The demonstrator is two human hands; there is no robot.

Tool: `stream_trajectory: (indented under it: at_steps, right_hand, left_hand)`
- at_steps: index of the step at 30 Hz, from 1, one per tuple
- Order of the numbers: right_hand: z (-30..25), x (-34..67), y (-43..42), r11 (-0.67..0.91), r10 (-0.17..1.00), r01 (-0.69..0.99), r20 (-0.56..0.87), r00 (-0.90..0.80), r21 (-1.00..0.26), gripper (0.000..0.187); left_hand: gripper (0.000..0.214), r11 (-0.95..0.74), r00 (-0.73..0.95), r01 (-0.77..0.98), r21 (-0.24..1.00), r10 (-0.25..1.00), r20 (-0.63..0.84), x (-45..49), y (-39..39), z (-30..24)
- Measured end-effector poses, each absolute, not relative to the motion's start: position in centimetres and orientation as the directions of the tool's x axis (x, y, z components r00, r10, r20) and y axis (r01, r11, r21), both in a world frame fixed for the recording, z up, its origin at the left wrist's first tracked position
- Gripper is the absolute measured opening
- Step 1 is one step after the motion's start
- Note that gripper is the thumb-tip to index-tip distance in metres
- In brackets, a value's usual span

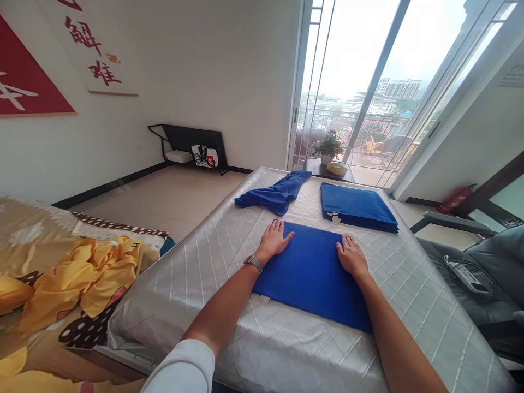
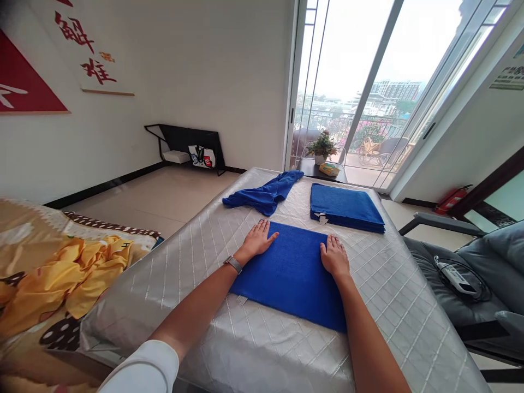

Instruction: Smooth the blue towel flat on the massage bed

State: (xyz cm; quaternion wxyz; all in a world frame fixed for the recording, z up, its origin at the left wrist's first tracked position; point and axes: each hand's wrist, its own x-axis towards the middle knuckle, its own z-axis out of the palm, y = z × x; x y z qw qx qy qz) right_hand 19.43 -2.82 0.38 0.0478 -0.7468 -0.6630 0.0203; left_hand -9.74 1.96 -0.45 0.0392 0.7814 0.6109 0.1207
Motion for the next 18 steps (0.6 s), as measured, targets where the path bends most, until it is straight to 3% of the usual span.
stream_trajectory:
  at_steps: [8, 14, 18]
  right_hand:
    - [0.5, 19.3, -2.7, -0.121, 0.992, 0.985, 0.030, 0.126, -0.125, 0.066]
    - [0.5, 19.2, -2.9, -0.122, 0.990, 0.980, 0.048, 0.131, -0.158, 0.065]
    - [0.5, 19.0, -2.9, -0.127, 0.989, 0.977, 0.056, 0.139, -0.172, 0.064]
  left_hand:
    - [0.085, -0.234, 0.212, 0.952, 0.198, 0.969, 0.129, -9.7, 1.8, -0.4]
    - [0.088, -0.190, 0.184, 0.975, 0.119, 0.981, 0.054, -9.2, 2.4, 1.1]
    - [0.090, -0.195, 0.185, 0.975, 0.104, 0.978, 0.097, -5.0, 2.6, 2.6]
